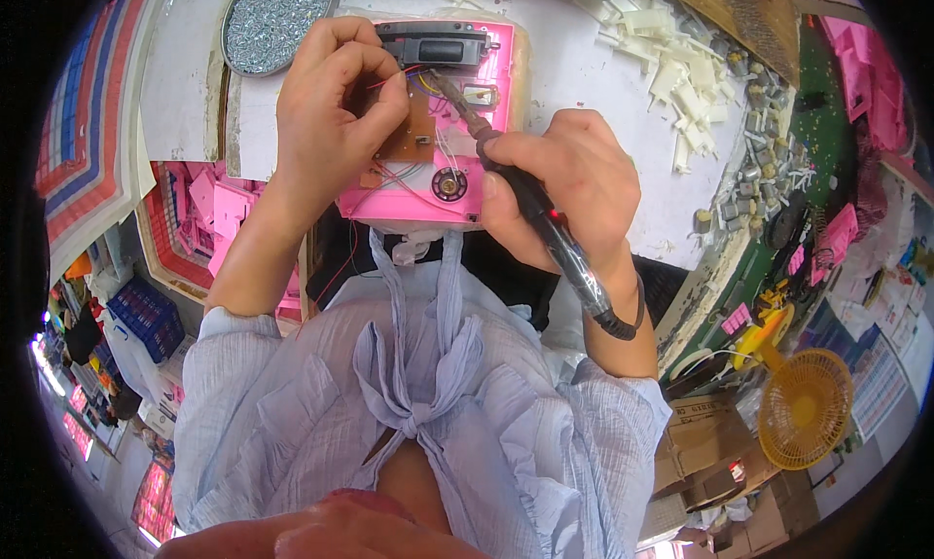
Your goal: Assembling the internal components of a pink electronic toy, including soldering wires and securing the housing with an electric screwdriver.
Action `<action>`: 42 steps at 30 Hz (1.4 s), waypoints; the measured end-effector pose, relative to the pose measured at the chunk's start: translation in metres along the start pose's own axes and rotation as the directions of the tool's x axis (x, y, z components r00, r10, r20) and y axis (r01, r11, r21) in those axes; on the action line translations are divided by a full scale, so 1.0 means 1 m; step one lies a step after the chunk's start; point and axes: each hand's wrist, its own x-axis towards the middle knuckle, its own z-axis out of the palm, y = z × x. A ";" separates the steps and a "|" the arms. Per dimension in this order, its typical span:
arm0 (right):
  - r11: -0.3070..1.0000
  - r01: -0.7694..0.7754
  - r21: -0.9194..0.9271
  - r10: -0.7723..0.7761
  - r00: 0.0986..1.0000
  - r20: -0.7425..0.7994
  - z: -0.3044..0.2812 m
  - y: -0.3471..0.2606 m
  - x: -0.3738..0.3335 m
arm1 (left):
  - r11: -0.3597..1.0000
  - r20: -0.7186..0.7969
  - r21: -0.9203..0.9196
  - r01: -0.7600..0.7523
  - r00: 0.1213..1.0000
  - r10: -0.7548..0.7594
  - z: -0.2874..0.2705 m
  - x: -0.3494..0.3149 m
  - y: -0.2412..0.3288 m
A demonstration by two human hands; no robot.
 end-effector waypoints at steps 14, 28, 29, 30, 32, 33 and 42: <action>0.999 -0.034 0.008 0.034 0.999 -0.004 -0.002 0.000 -0.001 | 1.000 -0.012 -0.001 0.001 1.000 -0.001 0.002 0.000 0.000; 0.999 -0.032 -0.018 0.031 0.999 -0.029 0.008 0.007 0.006 | 0.999 -0.021 0.041 -0.022 1.000 0.022 0.005 0.000 -0.001; 0.999 -0.033 -0.015 0.032 0.999 -0.027 0.008 0.007 0.006 | 0.999 -0.020 0.045 -0.020 1.000 0.021 0.005 0.000 -0.001; 0.999 -0.029 -0.015 0.028 0.999 -0.028 0.008 0.007 0.007 | 0.999 -0.019 0.049 -0.019 1.000 0.019 0.005 0.000 -0.001; 1.000 -0.020 -0.016 0.020 0.999 -0.029 0.008 0.008 0.008 | 0.998 -0.017 0.057 -0.019 1.000 0.020 0.005 0.000 -0.001; 1.000 -0.024 -0.019 0.023 0.999 -0.025 0.008 0.007 0.009 | 0.998 -0.017 0.060 -0.021 1.000 0.022 0.005 0.000 -0.001; 0.999 -0.006 -0.038 0.006 1.000 0.013 0.005 0.006 0.008 | 0.996 -0.036 0.075 -0.056 0.998 0.058 0.007 0.000 -0.002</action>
